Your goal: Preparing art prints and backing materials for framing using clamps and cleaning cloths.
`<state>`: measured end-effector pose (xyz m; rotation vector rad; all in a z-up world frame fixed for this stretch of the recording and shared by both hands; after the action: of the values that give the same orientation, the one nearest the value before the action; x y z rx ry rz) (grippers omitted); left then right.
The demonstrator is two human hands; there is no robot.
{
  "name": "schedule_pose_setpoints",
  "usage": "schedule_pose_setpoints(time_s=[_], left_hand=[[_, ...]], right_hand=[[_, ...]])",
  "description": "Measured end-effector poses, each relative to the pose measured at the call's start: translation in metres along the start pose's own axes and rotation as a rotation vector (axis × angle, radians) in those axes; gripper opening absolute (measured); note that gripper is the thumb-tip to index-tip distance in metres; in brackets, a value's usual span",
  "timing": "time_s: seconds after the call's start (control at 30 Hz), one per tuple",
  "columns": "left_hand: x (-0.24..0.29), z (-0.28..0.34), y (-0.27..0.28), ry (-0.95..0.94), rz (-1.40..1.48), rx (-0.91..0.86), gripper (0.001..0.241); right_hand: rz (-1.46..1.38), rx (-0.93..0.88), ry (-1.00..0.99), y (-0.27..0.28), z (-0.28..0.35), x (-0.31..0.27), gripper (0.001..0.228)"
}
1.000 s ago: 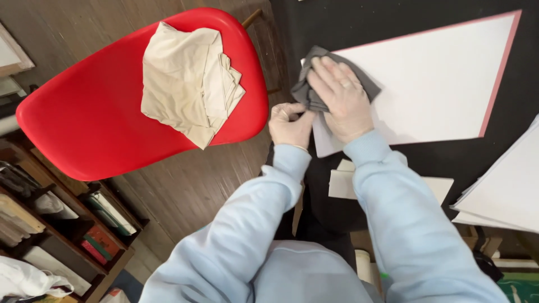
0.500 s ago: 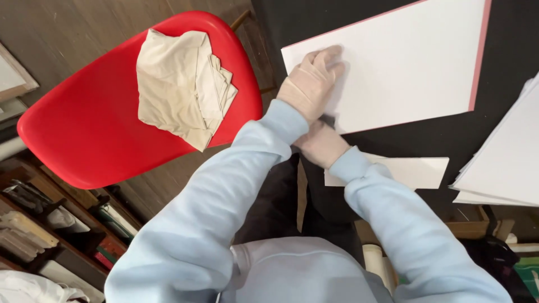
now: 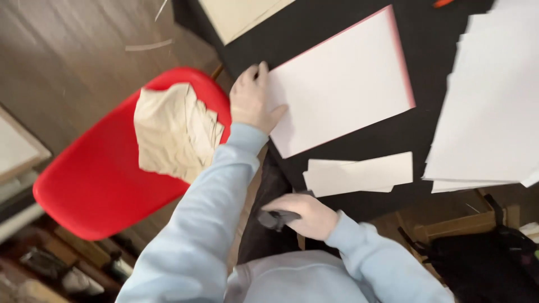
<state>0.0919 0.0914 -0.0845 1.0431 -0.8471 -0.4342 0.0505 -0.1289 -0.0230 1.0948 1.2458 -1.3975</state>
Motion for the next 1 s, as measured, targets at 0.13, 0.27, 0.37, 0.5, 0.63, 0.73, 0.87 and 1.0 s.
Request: schedule_pose_setpoints(time_s=[0.13, 0.27, 0.37, 0.5, 0.63, 0.73, 0.87, 1.0], left_hand=[[-0.002, 0.001, -0.010, 0.103, -0.138, -0.121, 0.095], [-0.009, 0.001, -0.012, 0.111, -0.178, -0.097, 0.088], [-0.004, -0.003, -0.008, 0.168, -0.159, -0.148, 0.090], [0.007, -0.007, 0.000, 0.050, -0.260, -0.097, 0.095], [-0.007, -0.005, -0.005, -0.033, -0.324, -0.086, 0.078], [0.008, 0.009, 0.028, -0.152, -0.074, -0.061, 0.044], [0.095, 0.027, 0.107, -0.460, 0.050, -0.006, 0.029], [0.128, 0.053, 0.112, -0.268, 0.126, -0.043, 0.032]], right_hand=[[-0.109, 0.173, -0.207, 0.021, 0.053, 0.005, 0.050], [-0.065, 0.349, -0.311, 0.035, 0.099, 0.024, 0.054], [-0.233, 0.487, -0.426, 0.035, 0.129, 0.038, 0.053], [-0.206, 0.567, -0.518, 0.045, 0.146, 0.041, 0.055], [-0.362, 0.608, -0.598, 0.039, 0.164, 0.047, 0.054], [-0.400, 0.624, -0.596, 0.035, 0.179, 0.060, 0.051], [-0.287, 0.726, -0.447, 0.039, 0.204, 0.077, 0.050], [-0.394, 0.798, -0.441, 0.035, 0.239, 0.078, 0.048]])
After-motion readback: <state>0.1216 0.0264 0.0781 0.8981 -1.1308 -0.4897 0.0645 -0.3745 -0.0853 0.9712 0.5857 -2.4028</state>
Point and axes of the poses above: each hand's wrist, its own z-axis away from the middle knuckle, its own y-axis out of the back of the hand, x = y × z, the point moved 4 cm from there along -z, towards the middle knuckle, and after that the axes turned 7 degrees about y, right-handed, at the moved point
